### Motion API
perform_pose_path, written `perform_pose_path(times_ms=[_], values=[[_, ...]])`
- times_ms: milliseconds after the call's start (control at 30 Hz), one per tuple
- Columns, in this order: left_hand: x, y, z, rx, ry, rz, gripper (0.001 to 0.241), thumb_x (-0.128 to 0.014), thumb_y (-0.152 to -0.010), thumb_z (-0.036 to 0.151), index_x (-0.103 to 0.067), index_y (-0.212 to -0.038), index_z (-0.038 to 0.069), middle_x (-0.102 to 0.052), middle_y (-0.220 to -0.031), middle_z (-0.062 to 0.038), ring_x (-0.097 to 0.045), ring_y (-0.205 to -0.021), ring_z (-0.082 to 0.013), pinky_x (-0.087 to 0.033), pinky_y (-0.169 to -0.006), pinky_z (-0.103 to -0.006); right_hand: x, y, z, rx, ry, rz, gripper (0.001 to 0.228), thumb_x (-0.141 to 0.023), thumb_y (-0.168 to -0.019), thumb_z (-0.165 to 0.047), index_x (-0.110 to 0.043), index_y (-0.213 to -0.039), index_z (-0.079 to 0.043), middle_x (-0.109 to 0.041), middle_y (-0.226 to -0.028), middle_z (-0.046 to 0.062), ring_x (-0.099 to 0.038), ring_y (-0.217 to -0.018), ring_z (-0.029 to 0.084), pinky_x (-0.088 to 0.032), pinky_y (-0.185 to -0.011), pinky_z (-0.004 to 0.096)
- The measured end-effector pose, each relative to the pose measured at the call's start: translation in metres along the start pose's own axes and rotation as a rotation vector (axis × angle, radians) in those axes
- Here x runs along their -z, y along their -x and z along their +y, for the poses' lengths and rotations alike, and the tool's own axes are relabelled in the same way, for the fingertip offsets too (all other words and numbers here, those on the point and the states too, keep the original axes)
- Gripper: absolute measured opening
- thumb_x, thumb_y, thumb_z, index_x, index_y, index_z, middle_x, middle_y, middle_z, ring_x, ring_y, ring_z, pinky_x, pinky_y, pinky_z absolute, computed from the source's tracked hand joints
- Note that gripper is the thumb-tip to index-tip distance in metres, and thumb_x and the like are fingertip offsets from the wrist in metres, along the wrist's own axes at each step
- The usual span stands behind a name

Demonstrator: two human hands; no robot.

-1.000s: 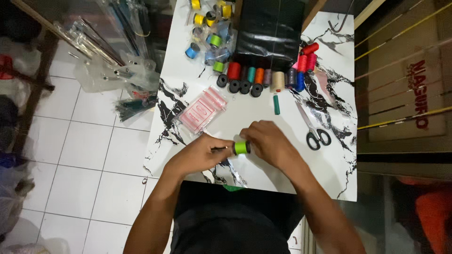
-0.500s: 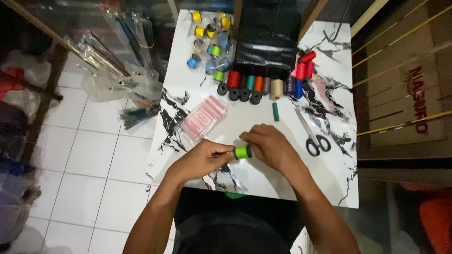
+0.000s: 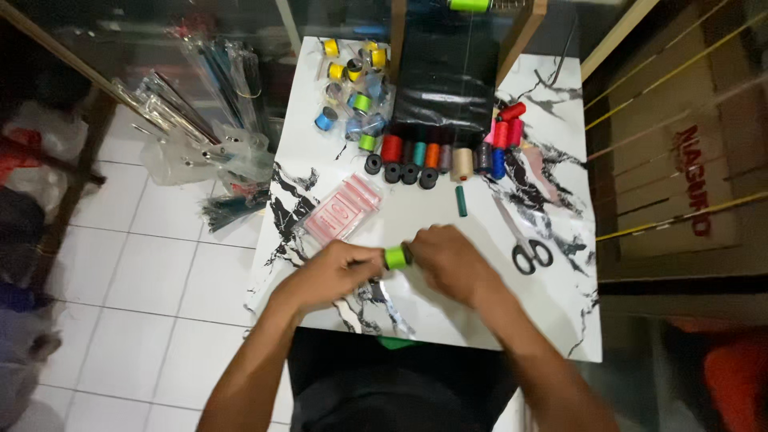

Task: The person winds green thread from a spool onto a small bobbin using a manual winding device. They hold the bobbin and spool while the thread is wound, with various other spools and tools visible on the table.

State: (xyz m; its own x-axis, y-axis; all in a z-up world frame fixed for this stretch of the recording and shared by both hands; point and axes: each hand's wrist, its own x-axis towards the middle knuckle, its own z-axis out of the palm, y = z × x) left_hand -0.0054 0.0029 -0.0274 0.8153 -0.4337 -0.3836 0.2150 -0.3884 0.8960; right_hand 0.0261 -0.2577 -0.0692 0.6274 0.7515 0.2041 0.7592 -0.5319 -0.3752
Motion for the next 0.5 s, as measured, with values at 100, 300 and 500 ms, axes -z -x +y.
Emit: perform_pose_path(times_ms=[100, 300, 500], values=[[0.006, -0.011, -0.011, -0.051, 0.044, 0.144, 0.034, -0.062, -0.103, 0.016, -0.074, -0.134, 0.011, -0.081, -0.114, -0.016, -0.063, -0.081, -0.0129, -0.054, -0.070, -0.0303, -0.007, 0.005, -0.033, 0.013, -0.037, -0.053, 0.015, -0.056, -0.095, -0.006, -0.066, -0.104, -0.012, -0.064, -0.086, 0.006, -0.062, -0.084, 0.029, -0.049, -0.080, 0.044], [-0.006, -0.014, -0.033, 0.044, -0.110, -0.031, 0.036, -0.059, -0.102, 0.012, -0.073, -0.135, 0.012, -0.080, -0.095, -0.018, -0.057, -0.050, -0.0133, -0.048, -0.056, -0.0261, 0.024, -0.005, -0.042, 0.062, 0.060, -0.027, 0.010, -0.055, -0.098, -0.012, -0.061, -0.096, -0.019, -0.057, -0.081, 0.002, -0.060, -0.079, 0.029, -0.049, -0.076, 0.046], [-0.006, 0.005, 0.000, -0.117, 0.109, -0.036, 0.030, -0.063, -0.103, 0.017, -0.077, -0.129, 0.011, -0.082, -0.092, -0.019, -0.051, -0.045, -0.0094, -0.052, -0.058, -0.0245, 0.013, -0.009, -0.009, -0.100, -0.024, -0.117, 0.019, -0.067, -0.088, -0.009, -0.067, -0.106, -0.015, -0.066, -0.093, 0.005, -0.066, -0.091, 0.028, -0.054, -0.088, 0.041]])
